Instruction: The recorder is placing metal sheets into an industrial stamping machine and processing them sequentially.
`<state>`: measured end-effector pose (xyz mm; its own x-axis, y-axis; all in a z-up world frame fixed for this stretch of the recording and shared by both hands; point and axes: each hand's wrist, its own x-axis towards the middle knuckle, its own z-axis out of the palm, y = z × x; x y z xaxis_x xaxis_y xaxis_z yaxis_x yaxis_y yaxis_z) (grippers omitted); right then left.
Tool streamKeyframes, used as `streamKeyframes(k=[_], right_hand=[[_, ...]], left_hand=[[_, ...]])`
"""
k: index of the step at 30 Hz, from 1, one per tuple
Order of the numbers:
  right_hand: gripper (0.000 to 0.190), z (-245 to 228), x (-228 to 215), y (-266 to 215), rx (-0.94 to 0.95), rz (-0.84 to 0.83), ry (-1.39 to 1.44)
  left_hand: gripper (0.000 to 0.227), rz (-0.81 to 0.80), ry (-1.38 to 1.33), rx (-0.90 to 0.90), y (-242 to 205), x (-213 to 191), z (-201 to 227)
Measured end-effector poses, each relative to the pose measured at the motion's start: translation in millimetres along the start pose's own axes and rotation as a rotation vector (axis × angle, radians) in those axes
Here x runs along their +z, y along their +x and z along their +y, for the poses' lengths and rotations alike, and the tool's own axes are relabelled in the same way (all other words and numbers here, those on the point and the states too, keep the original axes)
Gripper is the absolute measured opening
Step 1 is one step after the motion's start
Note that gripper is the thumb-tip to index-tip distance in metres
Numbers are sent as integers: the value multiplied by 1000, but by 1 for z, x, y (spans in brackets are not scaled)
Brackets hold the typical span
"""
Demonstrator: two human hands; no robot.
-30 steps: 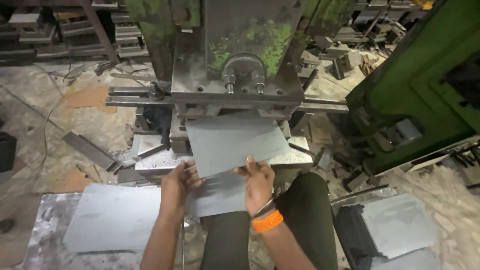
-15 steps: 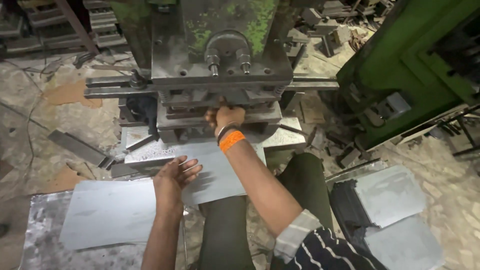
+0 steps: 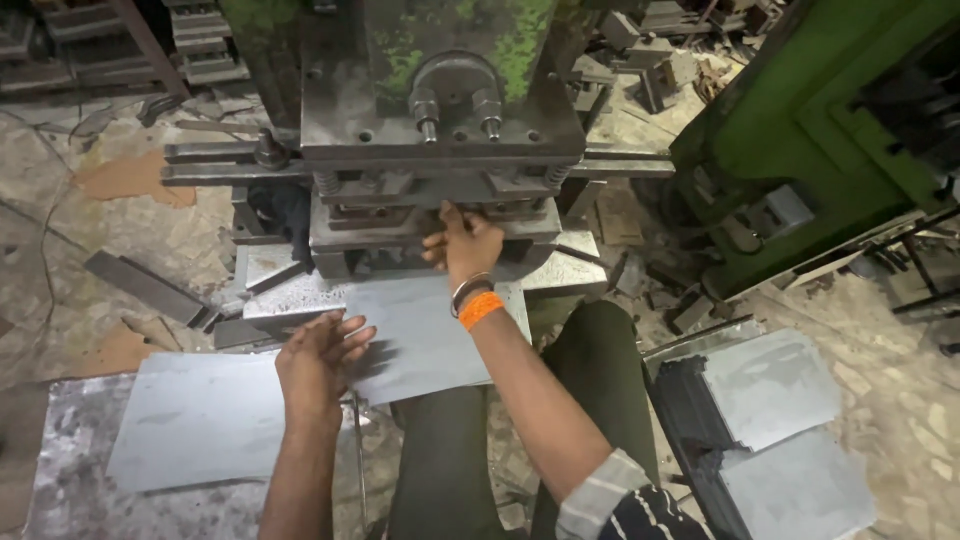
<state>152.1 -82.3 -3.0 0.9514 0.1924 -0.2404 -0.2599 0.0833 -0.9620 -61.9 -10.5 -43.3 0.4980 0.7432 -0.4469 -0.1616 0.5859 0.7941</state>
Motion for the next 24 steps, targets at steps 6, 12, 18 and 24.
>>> streamKeyframes(k=[6,12,18,24], right_hand=[[25,-3,4,-6,-118,36,-33],[23,-2,5,-7,-171,82,-58],[22,-20,3,-20,-69,20,2],[15,-11,5,-7,-74,29,70]], left_hand=[[18,13,-20,10,-10,6,7],[19,263,341,542,29,-31,-1],[86,673,1158,180,20,-141,27],[115,960,1747,214,119,-382,-29]])
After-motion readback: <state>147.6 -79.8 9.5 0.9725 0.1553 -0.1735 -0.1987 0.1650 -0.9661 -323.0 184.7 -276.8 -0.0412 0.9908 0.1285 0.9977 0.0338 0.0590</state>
